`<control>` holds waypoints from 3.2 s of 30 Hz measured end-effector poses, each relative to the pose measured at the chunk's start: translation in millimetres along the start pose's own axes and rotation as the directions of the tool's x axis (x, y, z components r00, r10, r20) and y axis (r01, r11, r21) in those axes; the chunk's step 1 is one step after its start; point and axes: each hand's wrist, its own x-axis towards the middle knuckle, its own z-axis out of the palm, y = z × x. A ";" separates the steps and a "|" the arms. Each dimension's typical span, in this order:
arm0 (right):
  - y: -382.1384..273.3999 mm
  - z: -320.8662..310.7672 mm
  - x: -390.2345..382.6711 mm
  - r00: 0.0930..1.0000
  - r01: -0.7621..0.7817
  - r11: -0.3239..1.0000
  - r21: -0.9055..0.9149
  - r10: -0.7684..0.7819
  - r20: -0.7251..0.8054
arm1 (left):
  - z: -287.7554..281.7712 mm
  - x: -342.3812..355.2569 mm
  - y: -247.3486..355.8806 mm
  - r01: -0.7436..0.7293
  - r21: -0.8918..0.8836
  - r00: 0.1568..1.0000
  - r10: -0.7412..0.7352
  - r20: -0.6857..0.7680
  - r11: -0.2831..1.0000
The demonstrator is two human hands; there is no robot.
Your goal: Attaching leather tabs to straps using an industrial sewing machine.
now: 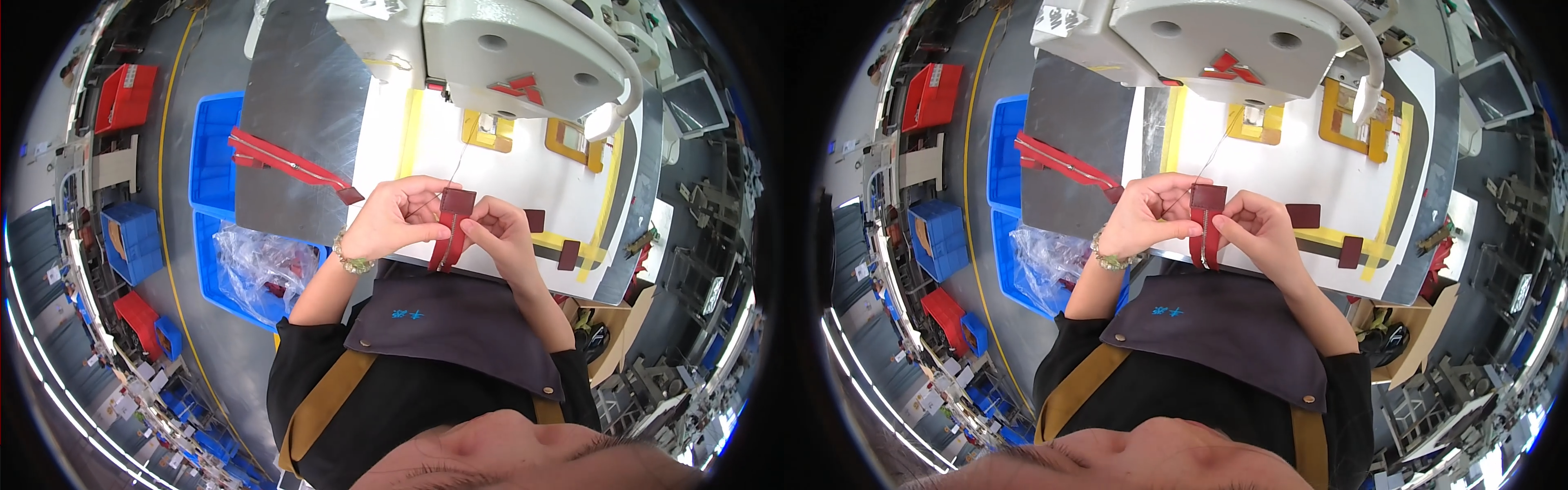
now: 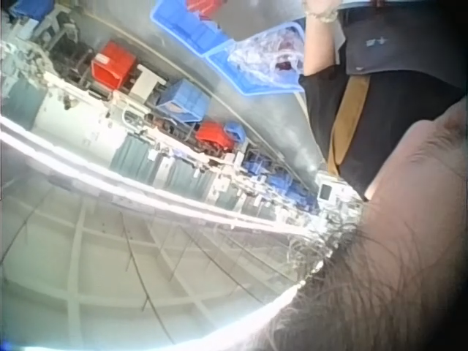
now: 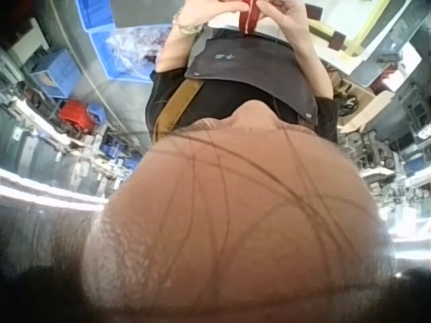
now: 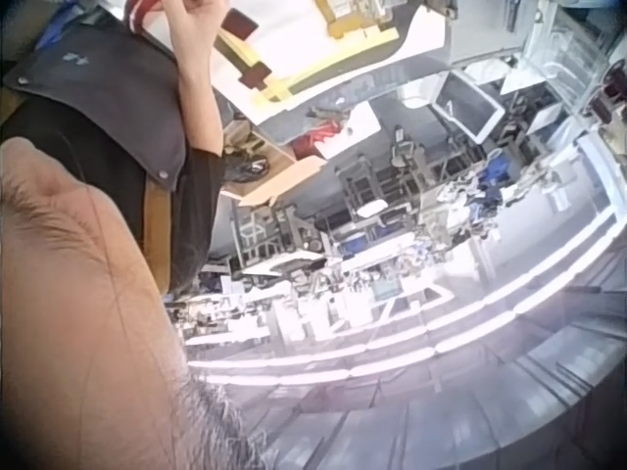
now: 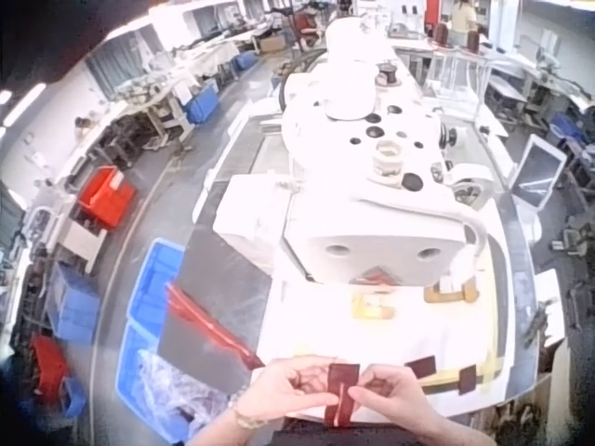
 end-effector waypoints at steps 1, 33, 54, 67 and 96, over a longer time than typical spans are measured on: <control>2.0 -0.7 -0.2 1.000 0.001 1.000 -0.001 -0.001 -0.011 | -0.9 0.6 -0.3 0.009 0.002 1.000 -0.009 0.001 1.000; 15.5 -1.6 -24.7 0.988 -0.057 0.910 -0.411 0.110 0.108 | 11.2 35.7 -15.1 -0.163 0.968 0.858 0.512 0.045 0.189; -34.6 -63.1 -61.2 0.832 0.246 0.905 -0.347 -0.013 0.555 | 82.7 78.8 -47.1 -0.476 0.780 0.816 0.535 0.218 0.407; -2.8 -41.7 -40.7 0.993 -0.099 0.995 -0.022 0.097 -0.069 | 40.2 28.6 -48.0 -0.836 0.536 0.400 0.800 0.447 0.118; 9.1 -14.2 -6.0 0.933 0.119 0.992 -0.044 -0.127 -0.337 | 48.5 45.2 -44.0 -0.408 0.062 0.853 0.405 -0.329 0.911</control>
